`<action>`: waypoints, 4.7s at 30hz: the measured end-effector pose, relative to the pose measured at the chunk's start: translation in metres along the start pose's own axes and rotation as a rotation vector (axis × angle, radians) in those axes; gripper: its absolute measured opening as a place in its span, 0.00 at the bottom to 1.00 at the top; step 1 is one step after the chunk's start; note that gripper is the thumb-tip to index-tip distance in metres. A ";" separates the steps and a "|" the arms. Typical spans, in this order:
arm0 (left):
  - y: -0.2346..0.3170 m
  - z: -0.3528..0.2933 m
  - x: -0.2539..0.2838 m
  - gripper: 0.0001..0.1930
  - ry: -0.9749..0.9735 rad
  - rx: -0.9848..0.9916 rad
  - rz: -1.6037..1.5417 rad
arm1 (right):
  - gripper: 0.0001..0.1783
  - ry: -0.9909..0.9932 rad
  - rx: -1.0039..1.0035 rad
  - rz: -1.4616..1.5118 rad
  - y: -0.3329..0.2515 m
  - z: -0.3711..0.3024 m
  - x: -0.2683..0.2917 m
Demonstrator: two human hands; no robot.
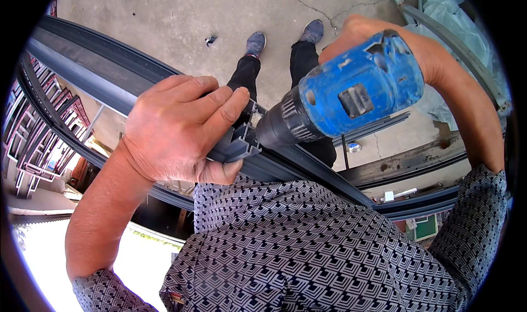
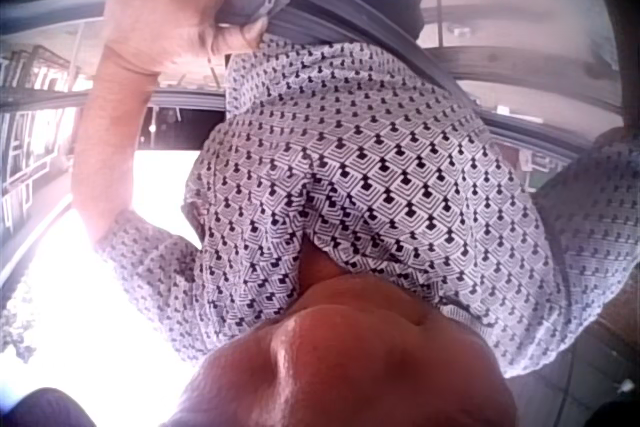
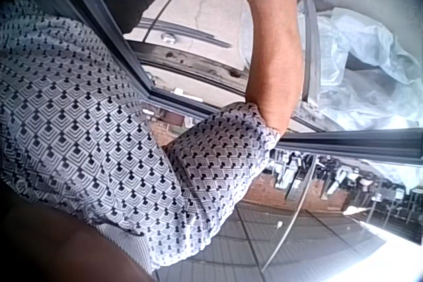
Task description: The person assembles a window frame by inserting metal corner brackets into the frame corners and drilling them in place with a cordless drill. They handle multiple brackets and repeatedly position and secure them along the frame edges.
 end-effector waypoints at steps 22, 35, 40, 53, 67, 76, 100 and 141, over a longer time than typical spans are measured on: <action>0.000 0.000 0.002 0.36 0.004 0.006 0.002 | 0.50 0.023 0.025 -0.028 0.001 0.002 -0.001; 0.001 0.000 0.002 0.35 0.001 0.013 0.002 | 0.18 0.092 0.141 0.011 -0.027 0.015 0.004; 0.001 0.001 0.002 0.35 0.004 0.011 -0.008 | 0.49 -0.018 0.055 0.033 0.004 0.012 -0.008; 0.002 0.007 0.005 0.36 -0.005 -0.030 -0.023 | 0.36 0.230 0.063 0.086 -0.004 -0.023 0.031; 0.011 -0.001 -0.001 0.36 -0.007 0.112 -0.008 | 0.32 -0.001 0.165 -0.306 0.019 -0.055 0.079; 0.009 0.003 0.004 0.36 -0.019 0.030 -0.012 | 0.30 -0.098 0.263 -0.494 0.006 -0.062 0.056; 0.007 0.003 0.003 0.37 -0.044 0.015 0.011 | 0.32 0.055 0.149 -0.223 0.010 -0.050 0.053; 0.007 0.000 0.004 0.33 -0.008 0.061 -0.007 | 0.32 0.167 0.075 0.157 -0.012 -0.005 0.026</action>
Point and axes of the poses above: each hand's wrist, its own z-axis towards the middle knuckle, its own x-axis out of the back of the hand, y = z × x, the point moved 10 cm from there along z, towards the middle knuckle, and after that the axes turned 12 degrees about y, right-handed, at the moved point
